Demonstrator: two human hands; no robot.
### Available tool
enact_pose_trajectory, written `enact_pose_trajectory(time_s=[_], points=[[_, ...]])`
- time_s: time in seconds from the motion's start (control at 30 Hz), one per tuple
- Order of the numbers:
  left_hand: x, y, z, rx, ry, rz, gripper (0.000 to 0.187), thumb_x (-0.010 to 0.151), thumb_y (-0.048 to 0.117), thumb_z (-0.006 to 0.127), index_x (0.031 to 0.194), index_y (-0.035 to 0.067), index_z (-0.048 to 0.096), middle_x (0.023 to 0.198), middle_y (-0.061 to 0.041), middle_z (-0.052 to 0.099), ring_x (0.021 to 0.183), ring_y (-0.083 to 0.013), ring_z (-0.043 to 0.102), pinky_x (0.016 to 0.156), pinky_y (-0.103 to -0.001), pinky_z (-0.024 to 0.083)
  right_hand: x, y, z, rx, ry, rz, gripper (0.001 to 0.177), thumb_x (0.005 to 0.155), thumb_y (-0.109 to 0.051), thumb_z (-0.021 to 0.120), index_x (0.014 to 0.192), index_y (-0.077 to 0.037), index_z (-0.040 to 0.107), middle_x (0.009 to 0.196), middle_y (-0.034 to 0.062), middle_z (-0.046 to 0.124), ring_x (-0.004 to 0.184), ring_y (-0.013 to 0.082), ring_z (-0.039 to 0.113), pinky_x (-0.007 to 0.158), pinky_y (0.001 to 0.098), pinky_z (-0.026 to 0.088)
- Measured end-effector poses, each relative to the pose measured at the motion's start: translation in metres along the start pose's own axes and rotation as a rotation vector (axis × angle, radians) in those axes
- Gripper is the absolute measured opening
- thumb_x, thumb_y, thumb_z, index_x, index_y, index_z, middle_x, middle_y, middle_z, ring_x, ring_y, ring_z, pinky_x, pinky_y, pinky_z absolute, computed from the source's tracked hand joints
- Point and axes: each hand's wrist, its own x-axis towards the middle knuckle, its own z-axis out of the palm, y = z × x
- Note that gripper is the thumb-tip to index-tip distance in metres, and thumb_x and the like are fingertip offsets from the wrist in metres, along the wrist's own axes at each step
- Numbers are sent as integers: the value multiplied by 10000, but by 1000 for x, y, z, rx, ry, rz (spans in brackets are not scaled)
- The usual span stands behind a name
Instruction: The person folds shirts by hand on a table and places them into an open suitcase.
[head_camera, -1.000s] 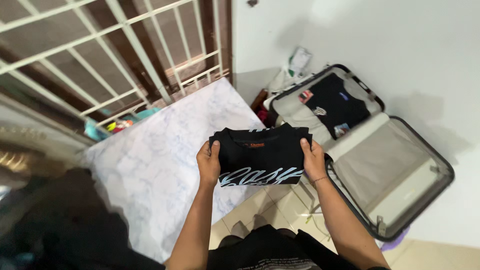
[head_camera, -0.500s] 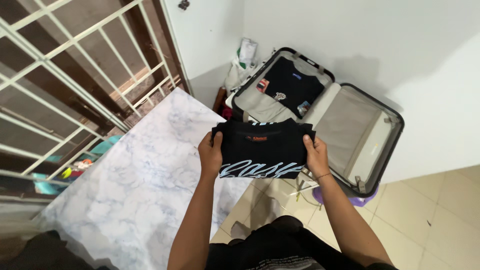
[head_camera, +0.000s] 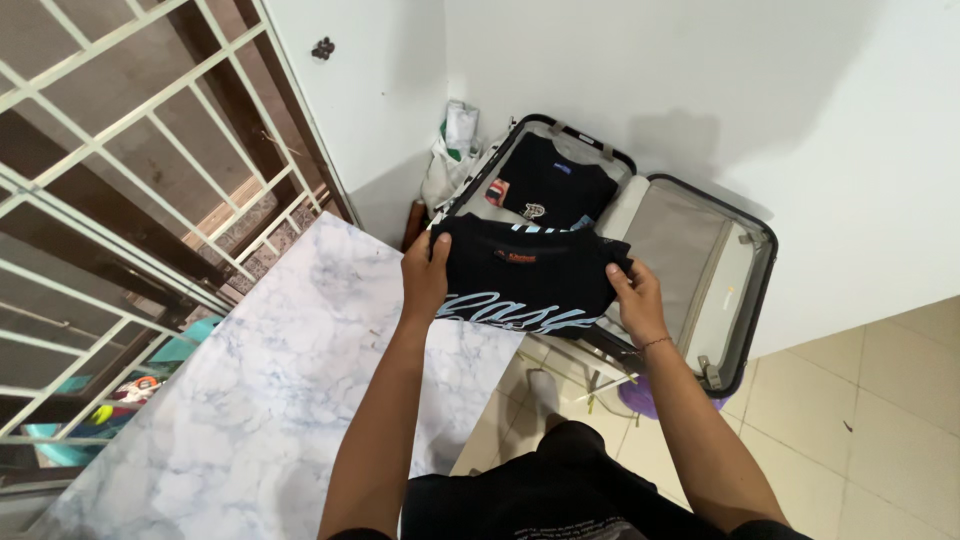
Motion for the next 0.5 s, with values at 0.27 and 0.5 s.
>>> enact_pose_trajectory(time_s=[0.27,0.5], points=[[66,-8,37,17,-45,50,343,1031,300,579,1087,-22,685,883,-109,705,815,-154,612,773,-316,504,51,-1,-6,14,32,40,281,1028,-231,629,1221,-31,674,1029,24,717,879,111,654,772,292,551],[137,-50,84,161,-106,-3,360,1030,318,595,1096,-26,676,870,-146,697,786,-196,626,742,-343,492,121,34,-24,66,21,21,254,1002,-201,642,1193,-42,695,1019,6,715,907,98,656,811,285,543]])
